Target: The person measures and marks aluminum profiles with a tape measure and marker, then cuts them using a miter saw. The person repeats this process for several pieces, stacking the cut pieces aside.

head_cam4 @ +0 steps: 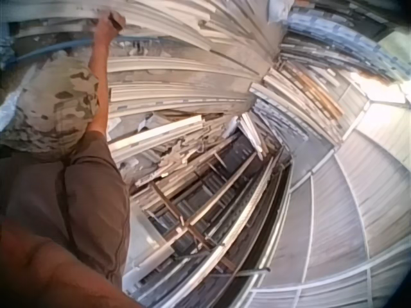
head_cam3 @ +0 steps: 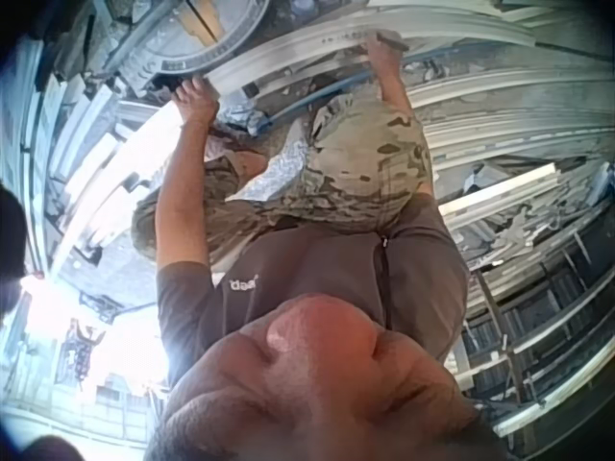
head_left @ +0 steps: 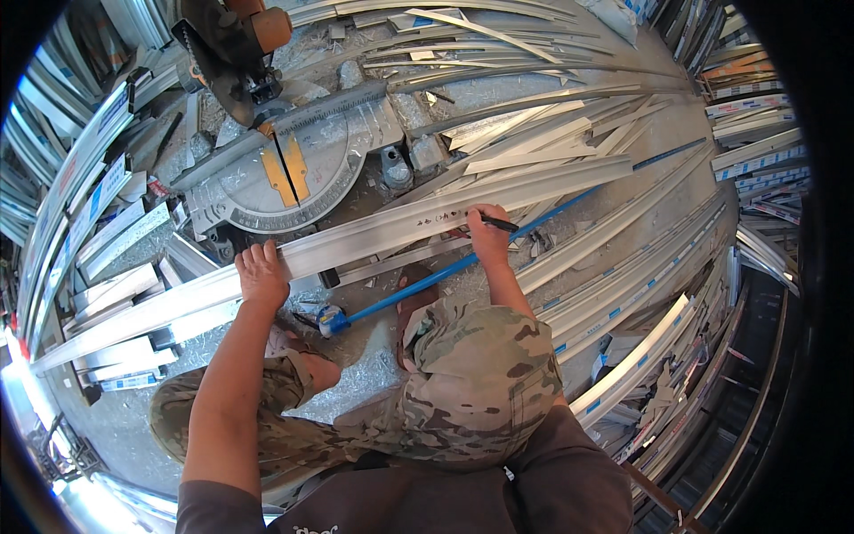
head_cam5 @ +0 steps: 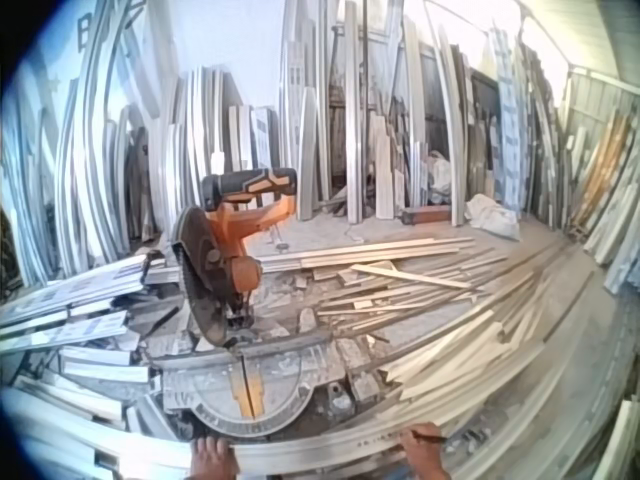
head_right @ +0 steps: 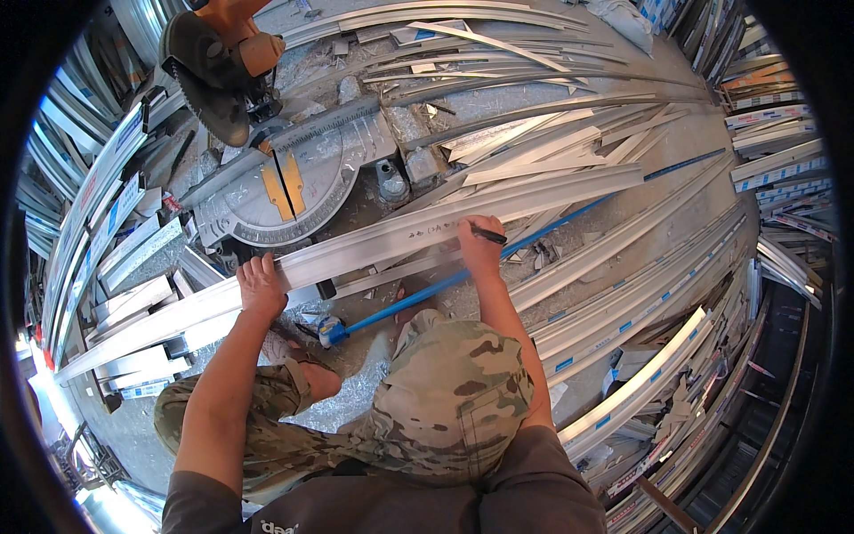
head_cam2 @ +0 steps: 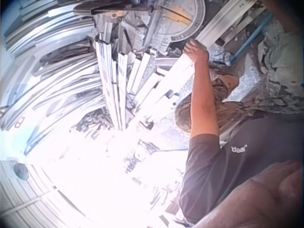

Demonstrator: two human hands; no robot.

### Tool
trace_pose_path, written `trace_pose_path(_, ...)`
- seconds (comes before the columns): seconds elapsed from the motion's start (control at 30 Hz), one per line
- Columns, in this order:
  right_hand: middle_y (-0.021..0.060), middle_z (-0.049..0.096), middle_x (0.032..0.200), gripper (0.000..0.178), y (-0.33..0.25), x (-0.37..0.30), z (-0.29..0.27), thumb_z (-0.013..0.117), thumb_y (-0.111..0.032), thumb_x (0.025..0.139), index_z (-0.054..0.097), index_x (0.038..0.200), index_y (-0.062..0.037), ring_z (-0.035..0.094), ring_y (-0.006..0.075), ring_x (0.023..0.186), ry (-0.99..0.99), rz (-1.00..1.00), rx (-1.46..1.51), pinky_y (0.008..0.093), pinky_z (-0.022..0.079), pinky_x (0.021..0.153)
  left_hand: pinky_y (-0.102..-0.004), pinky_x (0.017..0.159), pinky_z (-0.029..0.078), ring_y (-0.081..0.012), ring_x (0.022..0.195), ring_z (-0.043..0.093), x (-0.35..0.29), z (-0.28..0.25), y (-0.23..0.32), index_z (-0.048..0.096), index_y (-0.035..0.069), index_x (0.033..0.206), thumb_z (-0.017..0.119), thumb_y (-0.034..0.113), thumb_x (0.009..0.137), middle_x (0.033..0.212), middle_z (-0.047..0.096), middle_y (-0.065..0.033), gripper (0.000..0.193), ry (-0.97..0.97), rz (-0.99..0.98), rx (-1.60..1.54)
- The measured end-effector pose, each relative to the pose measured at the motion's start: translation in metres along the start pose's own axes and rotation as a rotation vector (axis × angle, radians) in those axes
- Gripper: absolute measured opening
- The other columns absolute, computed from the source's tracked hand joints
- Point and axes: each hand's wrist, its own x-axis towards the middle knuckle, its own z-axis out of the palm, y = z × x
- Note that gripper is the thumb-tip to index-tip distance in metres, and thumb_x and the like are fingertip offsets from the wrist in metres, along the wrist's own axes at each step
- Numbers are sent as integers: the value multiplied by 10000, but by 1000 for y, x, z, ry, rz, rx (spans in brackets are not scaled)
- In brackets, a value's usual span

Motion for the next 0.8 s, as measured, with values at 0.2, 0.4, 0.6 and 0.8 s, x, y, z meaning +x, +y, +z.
trace_pose_path(0.2, 134, 691, 802, 158, -8, 1, -2, 643, -134, 840, 739, 840, -7, 625, 300, 827, -18, -2, -31, 419, 492, 789, -484, 1114, 285, -334, 1164, 490, -1, -1, 1, 467, 54, 1381, 688, 117, 746, 1190, 524, -154, 675, 2, -3, 9)
trace_pose_path(0.4, 145, 684, 796, 161, -6, 1, -1, 642, -134, 832, 737, 825, -4, 627, 308, 824, -42, -43, -108, 424, 494, 791, -483, 1114, 285, -336, 1160, 492, 0, 5, -1, 463, 59, 1382, 690, 112, 742, 1185, 524, -151, 681, 23, -2, 5)
trace_pose_path(0.6, 150, 665, 809, 169, -1, -1, 0, 643, -123, 833, 724, 834, 26, 642, 265, 745, 0, 111, 59, 385, 509, 723, -484, 1109, 290, -338, 1157, 493, 1, 1, 0, 470, 62, 1365, 694, 110, 734, 1178, 526, -154, 672, 13, -1, -2)
trace_pose_path(0.8, 173, 657, 785, 170, 3, -2, 5, 657, -169, 828, 716, 818, -10, 616, 360, 789, 41, 171, 109, 472, 496, 763, -481, 1104, 293, -336, 1141, 496, 0, 0, 0, 471, 59, 1362, 698, 115, 731, 1164, 527, -152, 673, 19, 4, -1)
